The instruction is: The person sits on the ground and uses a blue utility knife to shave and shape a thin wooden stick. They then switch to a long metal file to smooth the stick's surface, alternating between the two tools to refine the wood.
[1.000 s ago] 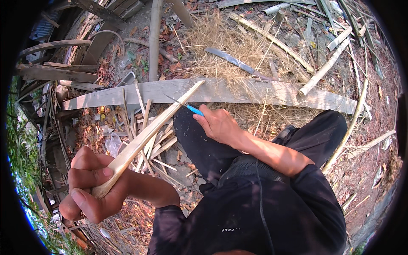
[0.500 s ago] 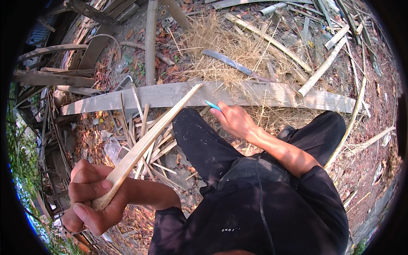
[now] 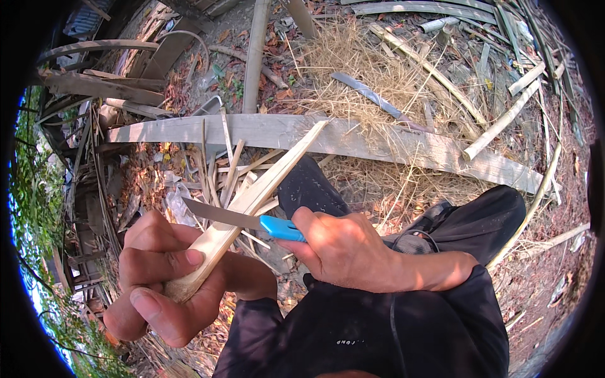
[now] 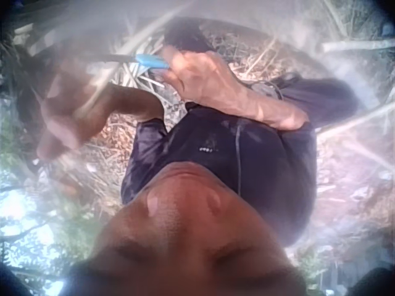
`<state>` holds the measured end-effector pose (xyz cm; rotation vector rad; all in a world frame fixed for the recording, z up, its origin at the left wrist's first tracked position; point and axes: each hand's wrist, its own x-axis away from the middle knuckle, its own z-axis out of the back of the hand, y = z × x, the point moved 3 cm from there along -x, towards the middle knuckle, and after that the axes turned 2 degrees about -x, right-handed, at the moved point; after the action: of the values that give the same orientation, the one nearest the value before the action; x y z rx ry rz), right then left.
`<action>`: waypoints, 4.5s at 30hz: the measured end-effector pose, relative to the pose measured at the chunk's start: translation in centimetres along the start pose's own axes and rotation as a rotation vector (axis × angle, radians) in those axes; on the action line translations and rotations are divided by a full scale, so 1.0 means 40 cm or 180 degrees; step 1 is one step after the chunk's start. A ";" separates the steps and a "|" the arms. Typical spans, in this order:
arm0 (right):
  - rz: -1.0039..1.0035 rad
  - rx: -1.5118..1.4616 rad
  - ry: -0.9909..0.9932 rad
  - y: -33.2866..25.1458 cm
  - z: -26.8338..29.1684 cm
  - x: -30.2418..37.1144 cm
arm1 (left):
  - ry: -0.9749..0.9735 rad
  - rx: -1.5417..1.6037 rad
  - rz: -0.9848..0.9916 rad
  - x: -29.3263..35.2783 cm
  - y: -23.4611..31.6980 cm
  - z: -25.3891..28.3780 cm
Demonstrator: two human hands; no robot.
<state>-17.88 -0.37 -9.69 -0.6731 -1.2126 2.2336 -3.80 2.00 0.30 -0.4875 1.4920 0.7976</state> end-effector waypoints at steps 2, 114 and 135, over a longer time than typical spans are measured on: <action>0.0258 0.0188 0.0461 0.052 -0.029 0.000 | 0.0058 -0.0063 -0.0004 -0.011 0.010 0.019; -0.1475 0.1476 0.0735 0.724 -0.108 -0.009 | 0.0790 0.0386 0.0819 -0.033 -0.140 0.138; -0.0309 0.1862 0.1128 0.480 -0.171 -0.079 | 0.0988 0.0065 0.0921 -0.019 -0.130 0.167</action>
<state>-14.94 -7.35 -28.89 -0.7046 -0.3800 2.1151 4.60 3.26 0.45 -0.3969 1.8857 0.9623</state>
